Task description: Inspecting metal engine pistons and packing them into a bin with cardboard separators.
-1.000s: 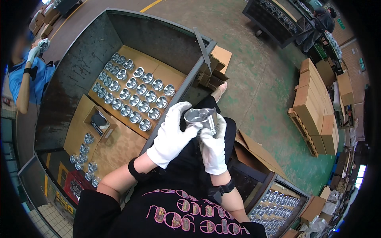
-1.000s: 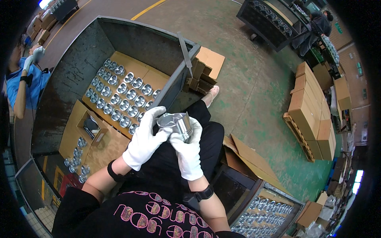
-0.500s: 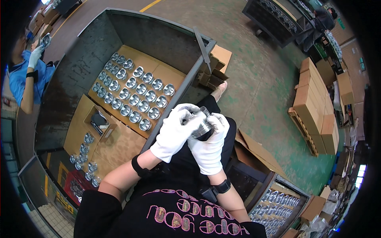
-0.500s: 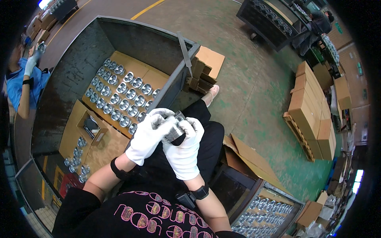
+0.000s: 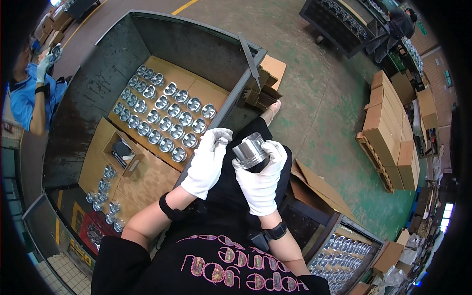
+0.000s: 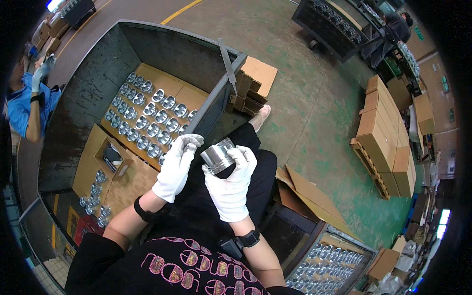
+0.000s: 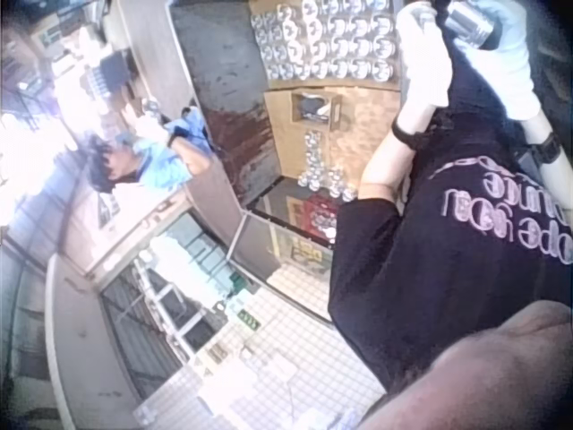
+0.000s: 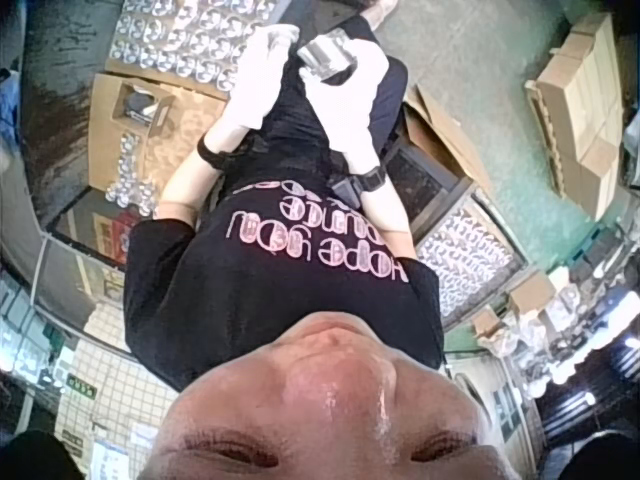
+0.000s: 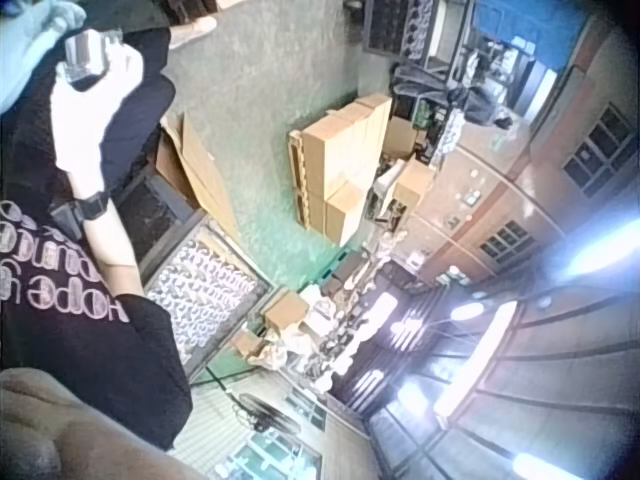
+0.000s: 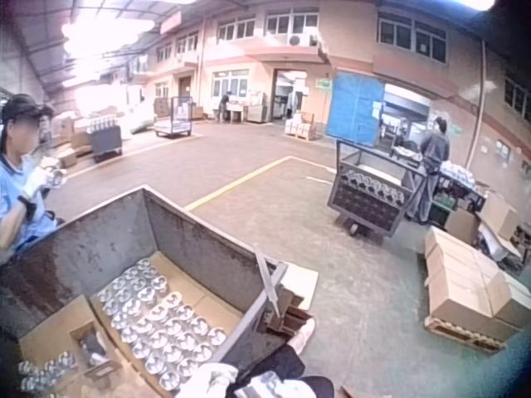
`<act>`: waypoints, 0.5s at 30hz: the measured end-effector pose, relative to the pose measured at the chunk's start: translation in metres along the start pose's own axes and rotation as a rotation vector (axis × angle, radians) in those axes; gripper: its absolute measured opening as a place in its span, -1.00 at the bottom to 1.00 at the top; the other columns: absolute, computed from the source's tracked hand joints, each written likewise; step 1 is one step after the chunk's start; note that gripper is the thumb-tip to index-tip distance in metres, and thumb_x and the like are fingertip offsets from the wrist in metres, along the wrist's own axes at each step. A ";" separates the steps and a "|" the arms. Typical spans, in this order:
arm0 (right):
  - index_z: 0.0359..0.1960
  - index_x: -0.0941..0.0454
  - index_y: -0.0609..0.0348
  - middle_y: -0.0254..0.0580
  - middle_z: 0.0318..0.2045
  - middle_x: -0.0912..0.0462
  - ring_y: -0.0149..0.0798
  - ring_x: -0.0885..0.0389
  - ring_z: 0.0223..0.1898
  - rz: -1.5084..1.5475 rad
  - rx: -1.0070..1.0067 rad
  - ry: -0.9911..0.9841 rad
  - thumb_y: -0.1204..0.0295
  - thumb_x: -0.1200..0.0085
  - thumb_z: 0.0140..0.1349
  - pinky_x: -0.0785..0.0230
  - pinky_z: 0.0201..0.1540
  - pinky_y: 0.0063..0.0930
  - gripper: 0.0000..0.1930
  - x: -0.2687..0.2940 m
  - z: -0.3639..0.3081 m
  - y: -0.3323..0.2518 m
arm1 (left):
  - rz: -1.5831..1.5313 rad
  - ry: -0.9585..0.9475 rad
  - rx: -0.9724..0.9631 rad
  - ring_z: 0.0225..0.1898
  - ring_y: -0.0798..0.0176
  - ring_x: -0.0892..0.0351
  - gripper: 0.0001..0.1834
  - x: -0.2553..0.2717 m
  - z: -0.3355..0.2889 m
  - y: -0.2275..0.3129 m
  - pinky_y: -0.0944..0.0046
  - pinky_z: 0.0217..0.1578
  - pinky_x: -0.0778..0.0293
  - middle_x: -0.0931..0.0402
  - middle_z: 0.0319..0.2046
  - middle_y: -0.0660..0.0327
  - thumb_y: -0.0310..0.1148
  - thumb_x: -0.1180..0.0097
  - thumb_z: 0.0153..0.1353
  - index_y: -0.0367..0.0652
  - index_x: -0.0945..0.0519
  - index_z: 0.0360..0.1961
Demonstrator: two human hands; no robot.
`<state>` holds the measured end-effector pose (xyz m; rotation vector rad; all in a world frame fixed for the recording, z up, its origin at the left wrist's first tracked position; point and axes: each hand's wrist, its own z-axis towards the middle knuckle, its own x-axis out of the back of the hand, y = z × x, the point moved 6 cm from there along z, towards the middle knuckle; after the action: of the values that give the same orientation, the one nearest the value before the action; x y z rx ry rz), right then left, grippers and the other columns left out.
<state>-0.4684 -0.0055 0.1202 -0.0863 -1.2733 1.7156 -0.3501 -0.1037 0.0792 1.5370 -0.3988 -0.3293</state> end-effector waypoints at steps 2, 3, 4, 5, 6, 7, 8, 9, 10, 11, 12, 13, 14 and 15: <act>0.07 -0.30 0.12 0.03 -0.01 -0.38 0.00 -0.47 -0.01 -0.027 0.023 0.011 0.54 -0.41 -0.24 -0.37 0.02 -0.27 -0.25 0.000 0.001 -0.002 | 0.048 -0.011 0.031 -0.02 0.35 -0.45 -0.76 0.001 -0.001 0.010 0.32 0.09 -0.33 -0.50 -0.08 0.17 -0.39 0.18 0.46 -0.28 -0.44 0.01; 0.07 -0.30 0.12 0.03 -0.01 -0.38 0.00 -0.47 -0.01 -0.029 0.023 0.012 0.54 -0.41 -0.24 -0.37 0.02 -0.27 -0.25 0.000 -0.001 0.001 | 0.095 -0.025 0.060 0.00 0.32 -0.45 -0.76 0.000 -0.001 0.017 0.32 0.11 -0.32 -0.50 -0.08 0.17 -0.41 0.19 0.46 -0.29 -0.43 0.02; 0.09 -0.29 0.11 -0.01 -0.01 -0.39 -0.06 -0.47 -0.02 0.052 -0.077 -0.032 0.52 -0.41 -0.20 -0.37 0.03 -0.29 -0.26 -0.004 -0.005 0.012 | 0.094 -0.026 0.060 0.00 0.32 -0.45 -0.76 0.000 -0.002 0.023 0.32 0.11 -0.32 -0.50 -0.08 0.17 -0.41 0.19 0.46 -0.29 -0.43 0.02; 0.11 -0.28 0.11 -0.04 -0.01 -0.40 -0.12 -0.48 -0.02 0.132 -0.177 -0.076 0.50 -0.40 -0.16 -0.38 0.04 -0.31 -0.27 -0.006 -0.008 0.021 | 0.063 -0.046 0.047 0.02 0.30 -0.45 -0.75 -0.001 -0.002 0.029 0.31 0.13 -0.31 -0.48 -0.05 0.16 -0.40 0.13 0.43 -0.29 -0.42 0.04; 0.12 -0.27 0.12 -0.08 0.00 -0.41 -0.17 -0.48 0.00 0.335 -0.354 -0.139 0.49 -0.37 -0.10 -0.38 0.06 -0.32 -0.30 -0.012 -0.011 0.028 | 0.032 -0.062 0.033 0.04 0.27 -0.45 -0.73 -0.001 -0.003 0.033 0.31 0.15 -0.30 -0.46 -0.02 0.15 -0.39 0.06 0.40 -0.28 -0.41 0.06; 0.14 -0.27 0.13 -0.12 0.02 -0.42 -0.21 -0.48 0.03 0.539 -0.530 -0.202 0.49 -0.34 -0.03 -0.38 0.08 -0.34 -0.33 -0.018 -0.015 0.033 | 0.032 -0.060 0.033 0.04 0.27 -0.45 -0.73 -0.003 -0.004 0.033 0.31 0.15 -0.30 -0.46 -0.02 0.15 -0.39 0.06 0.40 -0.28 -0.41 0.06; 0.19 -0.24 0.13 -0.16 0.04 -0.45 -0.22 -0.46 0.10 1.110 -0.704 -0.240 0.48 -0.27 0.08 -0.34 0.17 -0.32 -0.36 -0.026 -0.017 0.032 | 0.145 -0.015 -0.053 0.05 0.16 -0.48 -0.58 -0.003 -0.005 0.038 0.25 0.09 -0.37 -0.46 0.00 0.07 -0.28 -0.13 0.27 -0.29 -0.42 0.06; 0.21 -0.27 0.13 -0.16 0.07 -0.50 -0.18 -0.47 0.14 1.438 -0.766 -0.182 0.39 -0.16 0.24 -0.31 0.21 -0.27 -0.47 -0.028 -0.022 0.026 | 0.255 0.025 -0.139 0.06 0.05 -0.51 -0.42 -0.005 -0.005 0.045 0.18 0.03 -0.44 -0.45 0.02 -0.02 -0.16 -0.32 0.14 -0.30 -0.42 0.06; 0.20 -0.32 0.14 -0.15 0.08 -0.51 -0.16 -0.48 0.13 1.601 -0.877 -0.184 0.30 -0.08 0.31 -0.29 0.23 -0.23 -0.54 -0.031 -0.025 0.031 | 0.421 0.007 -0.290 0.07 -0.01 -0.49 -0.20 -0.009 -0.007 0.057 0.15 0.05 -0.45 -0.40 0.07 -0.04 -0.07 -0.49 -0.11 -0.29 -0.41 0.07; 0.19 -0.36 0.15 -0.15 0.08 -0.53 -0.14 -0.50 0.12 1.764 -0.989 -0.185 0.22 0.01 0.38 -0.28 0.24 -0.19 -0.58 -0.034 -0.026 0.036 | 0.478 0.013 -0.328 0.08 -0.04 -0.48 -0.16 -0.014 -0.010 0.066 0.13 0.05 -0.45 -0.39 0.08 -0.04 -0.10 -0.53 -0.22 -0.26 -0.41 0.07; 0.11 -0.45 0.18 -0.13 0.09 -0.54 -0.11 -0.50 0.11 1.902 -0.997 -0.267 0.13 0.16 0.44 -0.31 0.23 -0.15 -0.58 -0.035 -0.020 0.028 | 0.504 -0.021 -0.360 0.11 -0.05 -0.45 -0.15 -0.016 -0.013 0.070 0.12 0.08 -0.43 -0.38 0.09 -0.05 -0.13 -0.54 -0.23 -0.26 -0.41 0.07; 0.07 -0.47 0.21 -0.11 0.04 -0.57 -0.13 -0.52 0.10 1.704 -0.989 -0.196 0.13 0.20 0.45 -0.33 0.22 -0.18 -0.58 -0.030 -0.016 0.024 | 0.530 -0.056 -0.391 0.15 -0.06 -0.41 -0.15 -0.018 -0.016 0.072 0.11 0.11 -0.40 -0.36 0.10 -0.05 -0.16 -0.56 -0.25 -0.26 -0.41 0.07; 0.07 -0.47 0.21 -0.11 0.04 -0.57 -0.15 -0.52 0.09 1.745 -1.017 -0.207 0.14 0.22 0.45 -0.34 0.21 -0.22 -0.58 -0.035 -0.021 0.034 | 0.579 -0.109 -0.424 0.13 -0.07 -0.43 -0.16 -0.024 -0.018 0.074 0.10 0.10 -0.41 -0.35 0.11 -0.05 -0.16 -0.57 -0.27 -0.25 -0.43 0.04; 0.07 -0.46 0.21 -0.11 0.04 -0.57 -0.18 -0.52 0.09 1.784 -1.042 -0.216 0.15 0.24 0.46 -0.35 0.20 -0.25 -0.58 -0.039 -0.023 0.039 | 0.524 -0.100 -0.377 0.12 -0.06 -0.44 -0.19 -0.025 -0.021 0.072 0.09 0.11 -0.40 -0.35 0.12 -0.04 -0.16 -0.57 -0.27 -0.23 -0.45 0.02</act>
<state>-0.4596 -0.0171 0.0621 -2.2374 -2.3867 1.9971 -0.3664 -0.0728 0.1505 1.0055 -0.7528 -0.0615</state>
